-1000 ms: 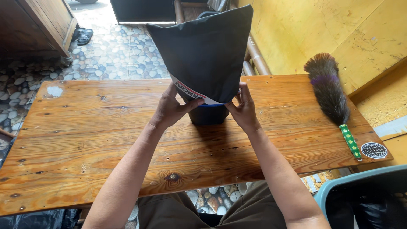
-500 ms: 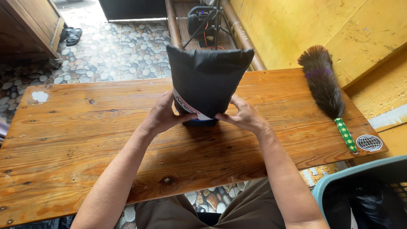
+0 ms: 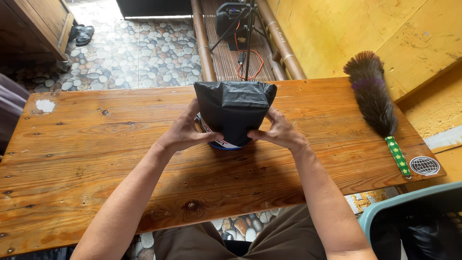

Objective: The person cleans a black plastic bag using a duster, folds it into a small rectangular shape, and then places it inside a padded fabric envelope.

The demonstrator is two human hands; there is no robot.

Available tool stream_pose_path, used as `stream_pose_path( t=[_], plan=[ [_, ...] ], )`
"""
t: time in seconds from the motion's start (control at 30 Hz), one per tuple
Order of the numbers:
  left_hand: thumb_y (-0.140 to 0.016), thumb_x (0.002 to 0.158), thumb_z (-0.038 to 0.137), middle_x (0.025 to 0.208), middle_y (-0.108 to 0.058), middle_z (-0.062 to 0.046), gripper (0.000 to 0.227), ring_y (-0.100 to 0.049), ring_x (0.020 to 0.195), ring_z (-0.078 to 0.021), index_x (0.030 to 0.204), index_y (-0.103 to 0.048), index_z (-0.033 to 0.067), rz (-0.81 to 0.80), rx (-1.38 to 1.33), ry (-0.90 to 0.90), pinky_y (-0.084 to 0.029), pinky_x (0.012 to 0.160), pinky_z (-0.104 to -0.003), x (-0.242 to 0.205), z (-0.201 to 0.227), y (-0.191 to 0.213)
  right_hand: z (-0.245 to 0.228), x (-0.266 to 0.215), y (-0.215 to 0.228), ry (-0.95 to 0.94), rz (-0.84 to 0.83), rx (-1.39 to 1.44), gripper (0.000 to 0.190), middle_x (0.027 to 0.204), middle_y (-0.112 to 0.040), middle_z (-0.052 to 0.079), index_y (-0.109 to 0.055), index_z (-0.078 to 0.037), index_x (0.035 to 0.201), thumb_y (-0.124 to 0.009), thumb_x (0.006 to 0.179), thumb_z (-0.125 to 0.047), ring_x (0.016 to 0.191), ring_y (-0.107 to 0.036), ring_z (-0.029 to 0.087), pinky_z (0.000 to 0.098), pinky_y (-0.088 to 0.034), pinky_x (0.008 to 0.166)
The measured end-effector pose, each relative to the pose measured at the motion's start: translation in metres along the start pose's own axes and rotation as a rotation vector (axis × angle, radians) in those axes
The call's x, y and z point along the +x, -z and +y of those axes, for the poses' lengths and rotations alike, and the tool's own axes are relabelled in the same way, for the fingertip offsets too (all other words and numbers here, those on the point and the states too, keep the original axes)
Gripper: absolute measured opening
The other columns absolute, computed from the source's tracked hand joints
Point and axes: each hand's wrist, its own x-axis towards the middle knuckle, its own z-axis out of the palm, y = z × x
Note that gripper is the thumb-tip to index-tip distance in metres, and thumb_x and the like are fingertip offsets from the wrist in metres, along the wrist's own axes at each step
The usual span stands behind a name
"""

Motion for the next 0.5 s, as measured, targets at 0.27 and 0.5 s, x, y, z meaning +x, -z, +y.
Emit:
stream_pose_path(
  t=[0.27, 0.5],
  plan=[
    [-0.1, 0.065, 0.026, 0.116, -0.072, -0.004, 0.076, -0.066, 0.12, -0.0257, 0.13, -0.062, 0.0234, 0.14, -0.081, -0.033, -0.047, 0.108, -0.048, -0.001, -0.05, -0.024, 0.031, 0.007, -0.011, 0.066, 0.104, -0.003, 0.059, 0.118, -0.075, 0.007, -0.072, -0.017, 0.125, -0.096, 0.072, -0.019, 0.126, -0.063, 0.032, 0.0508, -0.043, 0.111],
    [-0.098, 0.069, 0.027, 0.11, -0.074, -0.002, 0.065, -0.069, 0.113, -0.023, 0.123, -0.063, 0.0229, 0.153, -0.064, 0.013, -0.049, 0.105, -0.045, -0.002, -0.064, -0.026, 0.041, 0.009, -0.02, 0.054, 0.149, 0.02, 0.05, 0.115, -0.076, 0.006, -0.075, -0.017, 0.121, -0.094, 0.075, -0.016, 0.121, -0.067, 0.023, 0.0462, -0.046, 0.11]
  ],
)
